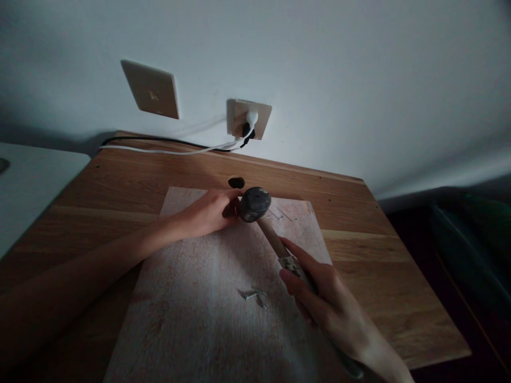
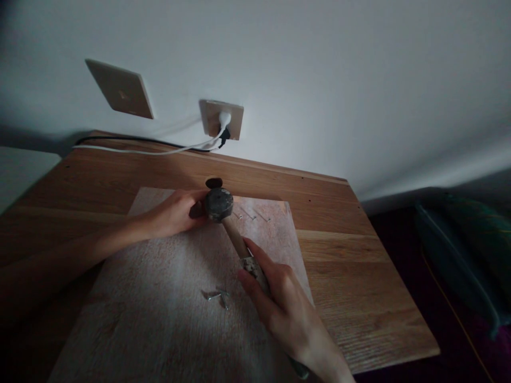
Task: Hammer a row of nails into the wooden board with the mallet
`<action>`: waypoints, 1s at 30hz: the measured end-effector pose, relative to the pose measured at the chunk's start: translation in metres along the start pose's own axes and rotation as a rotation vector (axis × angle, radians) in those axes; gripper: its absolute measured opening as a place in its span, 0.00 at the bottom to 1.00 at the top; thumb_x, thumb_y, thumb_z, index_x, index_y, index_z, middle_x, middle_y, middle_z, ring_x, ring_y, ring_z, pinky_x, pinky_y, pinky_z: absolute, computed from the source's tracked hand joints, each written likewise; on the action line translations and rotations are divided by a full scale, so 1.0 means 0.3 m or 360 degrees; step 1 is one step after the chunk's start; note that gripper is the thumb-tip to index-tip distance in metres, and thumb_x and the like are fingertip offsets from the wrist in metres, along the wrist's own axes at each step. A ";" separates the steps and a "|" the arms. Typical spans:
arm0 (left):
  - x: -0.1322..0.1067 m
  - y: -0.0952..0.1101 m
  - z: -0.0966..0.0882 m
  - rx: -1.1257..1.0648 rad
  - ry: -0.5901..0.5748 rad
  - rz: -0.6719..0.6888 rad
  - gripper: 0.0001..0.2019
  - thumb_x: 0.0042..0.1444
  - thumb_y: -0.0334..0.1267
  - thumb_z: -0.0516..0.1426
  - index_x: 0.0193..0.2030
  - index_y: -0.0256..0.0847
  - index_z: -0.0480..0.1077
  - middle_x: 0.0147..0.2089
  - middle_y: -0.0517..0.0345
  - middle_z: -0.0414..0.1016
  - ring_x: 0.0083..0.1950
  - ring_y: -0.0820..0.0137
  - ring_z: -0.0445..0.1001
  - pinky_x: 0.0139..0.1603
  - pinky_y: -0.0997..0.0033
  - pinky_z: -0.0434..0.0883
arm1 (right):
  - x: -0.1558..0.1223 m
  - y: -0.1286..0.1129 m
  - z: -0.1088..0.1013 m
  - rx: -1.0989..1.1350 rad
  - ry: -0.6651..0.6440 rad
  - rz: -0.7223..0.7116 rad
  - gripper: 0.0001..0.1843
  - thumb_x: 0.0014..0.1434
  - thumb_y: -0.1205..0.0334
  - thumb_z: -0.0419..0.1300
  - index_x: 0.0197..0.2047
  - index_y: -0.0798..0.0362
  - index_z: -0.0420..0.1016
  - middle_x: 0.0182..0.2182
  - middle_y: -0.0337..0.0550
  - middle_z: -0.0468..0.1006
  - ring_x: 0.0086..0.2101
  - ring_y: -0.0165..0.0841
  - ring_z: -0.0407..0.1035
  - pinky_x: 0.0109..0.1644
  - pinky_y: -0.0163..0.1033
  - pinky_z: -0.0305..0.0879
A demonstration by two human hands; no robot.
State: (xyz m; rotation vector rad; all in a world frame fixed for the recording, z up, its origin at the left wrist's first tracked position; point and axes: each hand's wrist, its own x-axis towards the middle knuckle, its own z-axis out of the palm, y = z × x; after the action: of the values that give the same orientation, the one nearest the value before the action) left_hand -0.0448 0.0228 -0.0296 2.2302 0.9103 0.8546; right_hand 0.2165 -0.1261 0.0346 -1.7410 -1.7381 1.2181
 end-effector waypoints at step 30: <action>-0.085 0.303 0.064 0.0593 -0.0508 0.0971 0.06 0.65 0.31 0.60 0.36 0.41 0.71 0.36 0.58 0.76 0.38 0.67 0.74 0.41 0.64 0.71 | -0.149 0.141 -0.065 -0.0128 0.0302 0.0253 0.35 0.65 0.36 0.62 0.68 0.44 0.75 0.45 0.50 0.85 0.47 0.48 0.79 0.52 0.50 0.78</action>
State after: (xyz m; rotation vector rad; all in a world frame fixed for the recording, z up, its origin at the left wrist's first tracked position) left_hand -0.0101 -0.0560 0.0133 2.9309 0.2407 0.5703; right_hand 0.2638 -0.1690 0.0253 -2.0041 -1.5839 1.0187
